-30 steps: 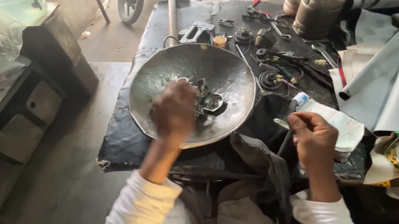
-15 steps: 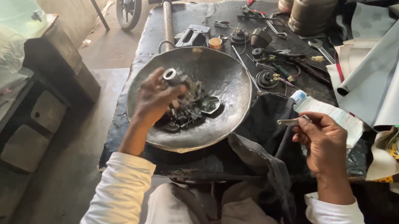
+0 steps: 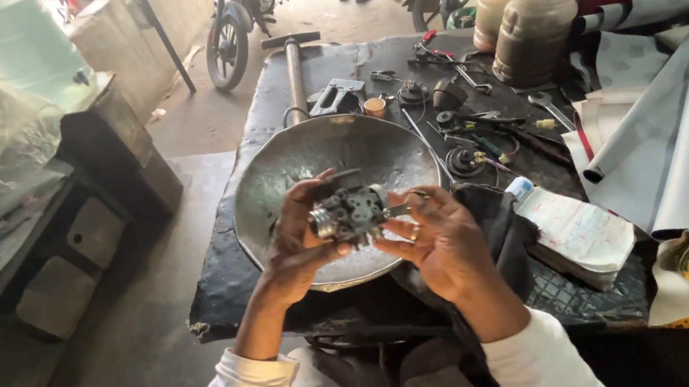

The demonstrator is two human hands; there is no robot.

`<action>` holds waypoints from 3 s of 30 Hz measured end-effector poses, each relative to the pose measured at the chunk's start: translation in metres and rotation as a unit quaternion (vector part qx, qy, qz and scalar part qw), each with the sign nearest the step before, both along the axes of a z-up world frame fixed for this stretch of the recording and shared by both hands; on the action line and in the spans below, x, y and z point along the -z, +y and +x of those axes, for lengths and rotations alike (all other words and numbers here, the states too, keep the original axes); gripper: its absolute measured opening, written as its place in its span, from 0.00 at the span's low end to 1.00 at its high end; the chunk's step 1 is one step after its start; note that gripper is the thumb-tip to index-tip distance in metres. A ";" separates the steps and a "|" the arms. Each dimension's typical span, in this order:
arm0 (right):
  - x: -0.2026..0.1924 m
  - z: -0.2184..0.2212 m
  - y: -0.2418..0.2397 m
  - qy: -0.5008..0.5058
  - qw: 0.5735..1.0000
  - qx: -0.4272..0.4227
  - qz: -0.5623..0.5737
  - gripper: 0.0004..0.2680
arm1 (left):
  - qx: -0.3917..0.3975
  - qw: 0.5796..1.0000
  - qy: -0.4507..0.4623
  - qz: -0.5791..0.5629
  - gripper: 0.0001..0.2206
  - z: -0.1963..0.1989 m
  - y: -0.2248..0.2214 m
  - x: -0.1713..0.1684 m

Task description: Disassembling and inspecting a motorcycle carburetor in a metal bowl.

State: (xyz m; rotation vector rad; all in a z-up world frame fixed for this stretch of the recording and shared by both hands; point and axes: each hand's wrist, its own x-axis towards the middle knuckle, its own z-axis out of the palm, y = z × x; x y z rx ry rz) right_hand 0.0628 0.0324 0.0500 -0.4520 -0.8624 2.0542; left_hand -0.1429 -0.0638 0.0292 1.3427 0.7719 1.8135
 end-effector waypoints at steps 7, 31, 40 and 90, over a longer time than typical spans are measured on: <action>0.013 -0.021 -0.009 0.023 0.998 0.042 0.043 0.05 | -0.008 0.991 -0.010 -0.131 0.48 0.008 -0.002 0.004; 0.009 -0.027 -0.025 0.069 0.991 0.094 0.068 0.04 | -0.210 0.966 0.025 -0.148 0.34 0.021 -0.005 -0.005; 0.007 -0.019 -0.019 0.090 0.987 0.089 0.095 0.04 | 0.018 0.972 -0.208 -0.107 0.35 0.009 -0.011 -0.006; 0.027 -0.031 -0.045 -0.172 0.874 0.302 0.340 0.05 | -0.041 0.984 -0.157 -0.080 0.22 0.044 -0.009 0.012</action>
